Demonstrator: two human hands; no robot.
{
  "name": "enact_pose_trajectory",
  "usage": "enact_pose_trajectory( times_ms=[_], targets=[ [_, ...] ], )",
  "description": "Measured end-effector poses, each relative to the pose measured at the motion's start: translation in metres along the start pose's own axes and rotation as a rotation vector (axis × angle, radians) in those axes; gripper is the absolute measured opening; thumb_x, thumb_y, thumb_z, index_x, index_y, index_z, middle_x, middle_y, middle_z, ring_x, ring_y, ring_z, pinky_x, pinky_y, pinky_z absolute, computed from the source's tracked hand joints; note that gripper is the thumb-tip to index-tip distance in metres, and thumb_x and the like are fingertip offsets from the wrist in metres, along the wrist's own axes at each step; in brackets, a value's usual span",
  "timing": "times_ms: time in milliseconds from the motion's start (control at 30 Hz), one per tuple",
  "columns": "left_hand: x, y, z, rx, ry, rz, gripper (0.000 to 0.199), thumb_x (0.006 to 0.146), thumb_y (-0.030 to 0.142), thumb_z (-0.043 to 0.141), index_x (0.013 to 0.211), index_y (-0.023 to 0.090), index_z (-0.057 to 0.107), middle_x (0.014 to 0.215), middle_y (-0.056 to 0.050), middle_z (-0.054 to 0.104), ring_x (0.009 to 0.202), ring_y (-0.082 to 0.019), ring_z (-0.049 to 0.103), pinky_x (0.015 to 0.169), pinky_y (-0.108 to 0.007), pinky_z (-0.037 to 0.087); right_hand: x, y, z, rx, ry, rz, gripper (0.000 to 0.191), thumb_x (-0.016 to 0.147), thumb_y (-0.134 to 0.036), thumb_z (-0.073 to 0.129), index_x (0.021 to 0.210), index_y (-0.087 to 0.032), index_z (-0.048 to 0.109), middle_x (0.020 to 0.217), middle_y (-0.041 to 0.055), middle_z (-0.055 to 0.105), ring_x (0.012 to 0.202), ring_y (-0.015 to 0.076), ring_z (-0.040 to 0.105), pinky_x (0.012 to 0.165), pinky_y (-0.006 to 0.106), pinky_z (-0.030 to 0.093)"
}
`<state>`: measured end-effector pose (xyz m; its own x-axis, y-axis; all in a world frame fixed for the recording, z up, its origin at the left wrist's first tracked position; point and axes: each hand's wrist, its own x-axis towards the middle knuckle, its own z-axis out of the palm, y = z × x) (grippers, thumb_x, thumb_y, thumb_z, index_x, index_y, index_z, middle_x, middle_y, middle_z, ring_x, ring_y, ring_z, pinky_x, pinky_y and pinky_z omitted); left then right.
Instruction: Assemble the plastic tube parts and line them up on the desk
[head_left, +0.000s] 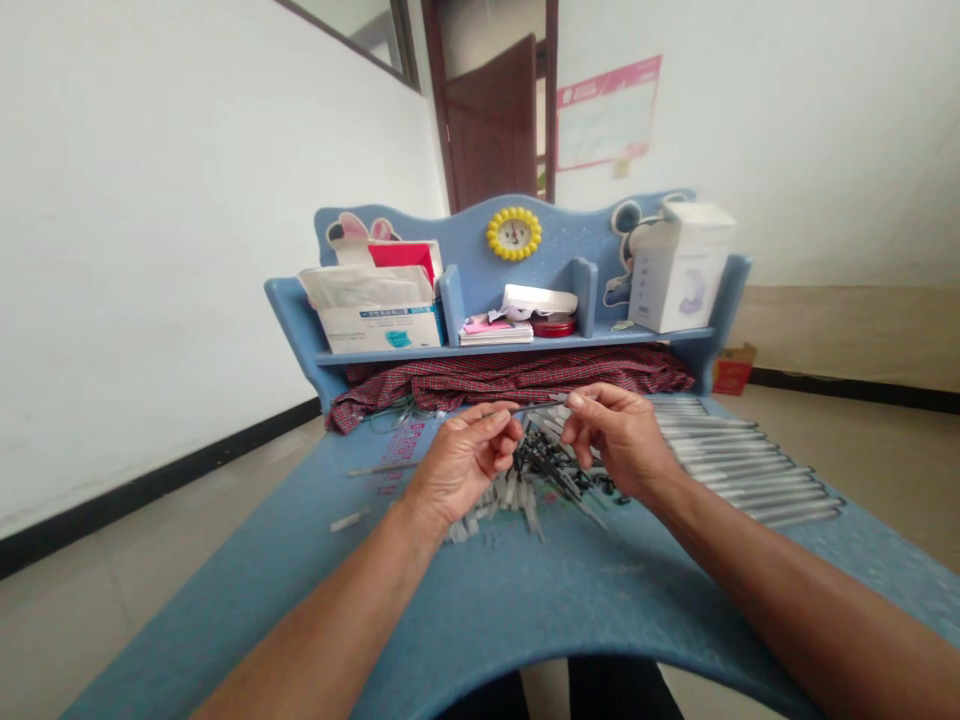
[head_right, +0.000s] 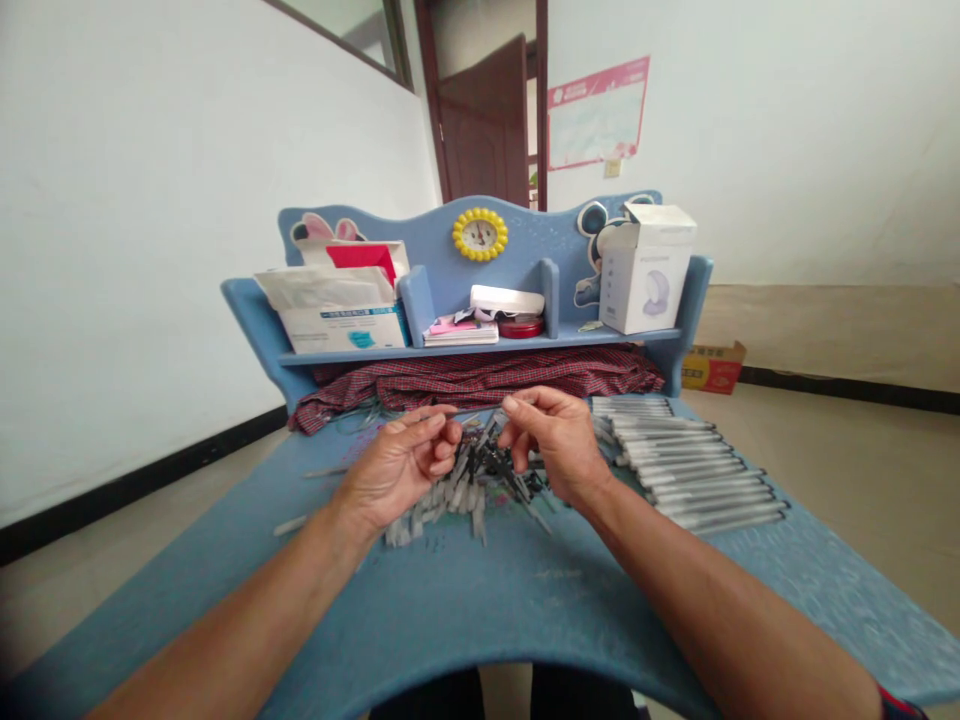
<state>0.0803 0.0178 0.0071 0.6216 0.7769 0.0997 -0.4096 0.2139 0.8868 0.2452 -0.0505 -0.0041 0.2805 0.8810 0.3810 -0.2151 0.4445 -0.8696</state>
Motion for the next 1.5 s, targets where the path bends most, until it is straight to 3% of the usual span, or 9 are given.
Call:
enact_pose_trajectory(
  times_ms=[467, 667, 767, 1067, 1167, 1333, 1500],
  targets=[
    [-0.004, -0.011, 0.013, -0.007, -0.014, 0.007, 0.022, 0.063, 0.016, 0.072, 0.084, 0.014, 0.064, 0.061, -0.003, 0.063, 0.045, -0.006, 0.05, 0.041, -0.015, 0.034, 0.004, -0.001, -0.004, 0.106, -0.03, 0.019, 0.024, 0.068, -0.035, 0.07, 0.075, -0.014, 0.059, 0.059, 0.0012, 0.067, 0.031, 0.0095, 0.052, 0.03, 0.019, 0.037],
    [-0.003, -0.013, 0.012, 0.093, -0.021, 0.0, 0.027, 0.064, 0.018, 0.072, 0.089, 0.013, 0.064, 0.062, -0.003, 0.064, 0.046, -0.006, 0.05, 0.042, -0.016, 0.034, 0.008, 0.001, -0.01, 0.136, -0.043, 0.067, 0.026, 0.073, -0.039, 0.065, 0.074, -0.015, 0.057, 0.061, 0.0021, 0.068, 0.033, 0.0091, 0.053, 0.032, 0.018, 0.038],
    [0.0, -0.012, 0.008, 0.211, 0.02, -0.008, 0.03, 0.063, 0.018, 0.072, 0.092, 0.012, 0.064, 0.062, -0.002, 0.063, 0.045, -0.006, 0.05, 0.041, -0.016, 0.034, 0.013, 0.001, -0.017, 0.148, -0.027, 0.076, 0.024, 0.074, -0.037, 0.065, 0.073, -0.016, 0.055, 0.062, 0.0011, 0.068, 0.034, 0.0091, 0.054, 0.034, 0.019, 0.041],
    [0.007, -0.014, -0.002, 0.769, 0.159, 0.113, 0.014, 0.059, 0.017, 0.067, 0.073, 0.013, 0.067, 0.052, 0.001, 0.06, 0.043, -0.009, 0.05, 0.041, -0.019, 0.034, 0.03, 0.01, -0.05, 0.126, -0.001, 0.133, 0.023, 0.071, -0.033, 0.065, 0.07, -0.017, 0.05, 0.062, 0.0024, 0.069, 0.036, 0.012, 0.058, 0.036, 0.021, 0.043],
    [0.007, -0.017, -0.005, 0.944, 0.119, 0.199, 0.008, 0.06, 0.015, 0.066, 0.067, 0.017, 0.068, 0.052, 0.001, 0.06, 0.046, -0.011, 0.051, 0.047, -0.021, 0.037, 0.033, 0.011, -0.058, 0.117, -0.001, 0.155, 0.021, 0.071, -0.033, 0.064, 0.071, -0.017, 0.051, 0.062, 0.0025, 0.07, 0.037, 0.0128, 0.058, 0.035, 0.022, 0.043],
    [0.006, -0.02, -0.009, 1.234, -0.038, 0.353, 0.009, 0.065, 0.016, 0.063, 0.069, 0.02, 0.07, 0.069, -0.002, 0.065, 0.064, -0.015, 0.057, 0.062, -0.024, 0.04, 0.035, 0.012, -0.064, 0.097, -0.009, 0.173, 0.017, 0.071, -0.03, 0.062, 0.071, -0.017, 0.052, 0.061, 0.0035, 0.069, 0.035, 0.0134, 0.057, 0.034, 0.023, 0.044],
    [0.008, -0.02, -0.013, 1.5, -0.178, 0.385, 0.012, 0.071, 0.016, 0.057, 0.074, 0.017, 0.069, 0.071, -0.003, 0.06, 0.065, -0.015, 0.055, 0.062, -0.025, 0.038, 0.035, 0.015, -0.066, 0.101, -0.072, 0.189, 0.018, 0.07, -0.03, 0.065, 0.072, -0.017, 0.052, 0.063, 0.0036, 0.07, 0.037, 0.0146, 0.059, 0.035, 0.025, 0.047]
  ],
)
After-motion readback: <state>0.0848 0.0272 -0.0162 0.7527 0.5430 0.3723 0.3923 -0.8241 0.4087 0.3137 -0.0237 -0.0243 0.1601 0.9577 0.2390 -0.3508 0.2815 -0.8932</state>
